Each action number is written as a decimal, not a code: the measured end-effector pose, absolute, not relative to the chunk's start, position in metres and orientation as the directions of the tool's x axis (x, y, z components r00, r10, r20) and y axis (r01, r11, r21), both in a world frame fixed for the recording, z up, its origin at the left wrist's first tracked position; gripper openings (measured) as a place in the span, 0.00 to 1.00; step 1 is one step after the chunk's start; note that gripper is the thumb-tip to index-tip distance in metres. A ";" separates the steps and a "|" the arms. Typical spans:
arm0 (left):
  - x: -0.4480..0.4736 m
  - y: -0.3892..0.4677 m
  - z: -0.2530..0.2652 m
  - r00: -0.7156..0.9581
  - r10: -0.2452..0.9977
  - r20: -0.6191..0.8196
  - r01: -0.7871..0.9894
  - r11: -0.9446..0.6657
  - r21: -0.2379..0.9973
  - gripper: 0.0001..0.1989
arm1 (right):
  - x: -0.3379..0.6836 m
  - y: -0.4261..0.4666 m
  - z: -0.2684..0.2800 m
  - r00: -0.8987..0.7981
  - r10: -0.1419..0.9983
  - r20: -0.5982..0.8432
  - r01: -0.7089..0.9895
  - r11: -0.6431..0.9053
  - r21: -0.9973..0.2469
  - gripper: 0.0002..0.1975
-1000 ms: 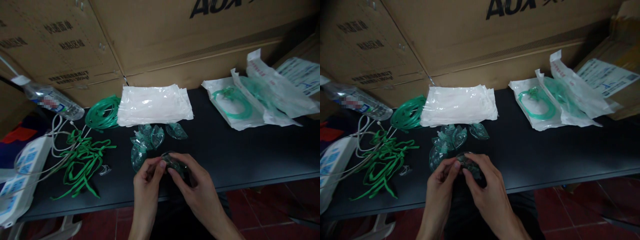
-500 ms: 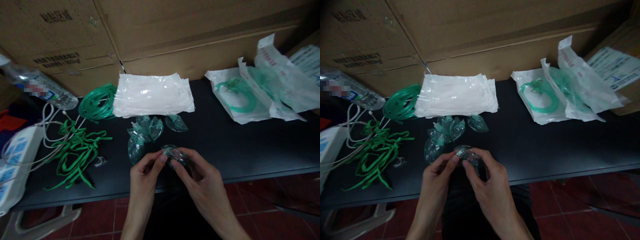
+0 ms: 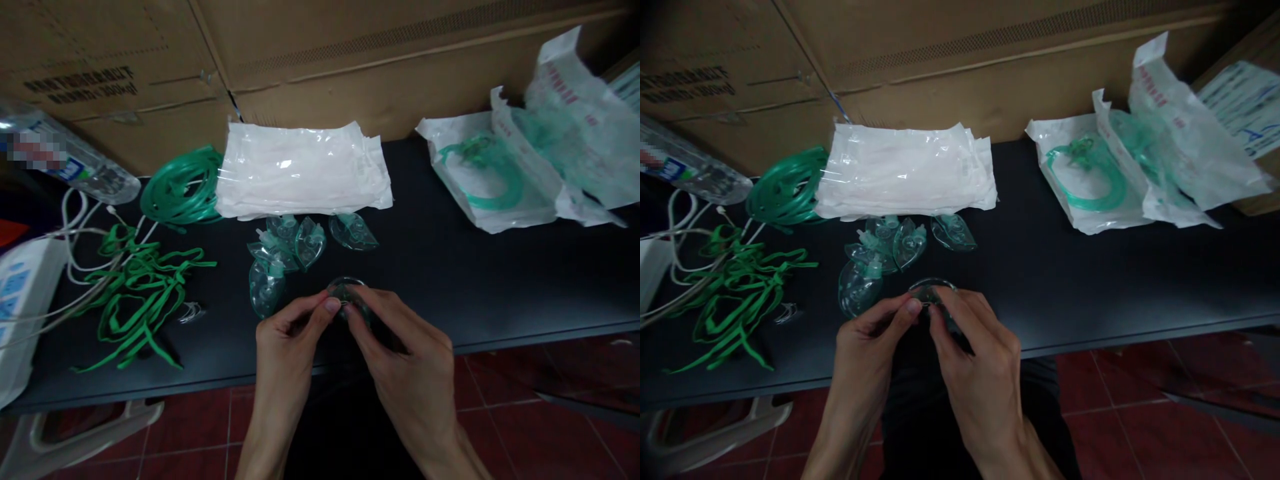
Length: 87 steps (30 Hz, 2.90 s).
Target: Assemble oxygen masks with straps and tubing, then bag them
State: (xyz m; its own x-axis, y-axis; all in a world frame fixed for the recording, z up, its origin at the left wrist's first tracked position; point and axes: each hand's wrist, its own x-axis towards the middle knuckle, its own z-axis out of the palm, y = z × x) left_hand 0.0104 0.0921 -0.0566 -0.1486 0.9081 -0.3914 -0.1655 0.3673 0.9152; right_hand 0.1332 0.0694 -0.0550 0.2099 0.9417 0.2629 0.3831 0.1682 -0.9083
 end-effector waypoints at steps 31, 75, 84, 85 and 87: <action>0.014 0.093 -0.059 -0.204 0.894 -0.399 -0.187 0.364 0.912 0.04 | 0.151 0.079 -0.042 0.162 0.986 0.043 0.063 0.033 -0.997 0.19; 0.000 0.082 -0.065 -0.041 0.954 0.298 0.089 -0.294 0.952 0.10 | 0.182 0.059 -0.052 -0.090 0.848 0.523 0.462 0.500 -0.732 0.15; -0.005 0.082 -0.064 0.059 0.969 0.241 0.080 -0.245 0.966 0.07 | 0.178 0.065 -0.045 -0.102 0.931 0.351 0.062 0.358 -0.931 0.16; -0.005 0.083 -0.064 0.054 0.969 0.242 0.076 -0.245 0.966 0.07 | 0.179 0.064 -0.046 -0.099 0.935 0.339 0.057 0.346 -0.937 0.16; -0.003 0.084 -0.063 0.036 0.969 0.246 0.092 -0.248 0.964 0.07 | 0.180 0.063 -0.048 -0.092 0.950 0.297 0.075 0.304 -0.950 0.14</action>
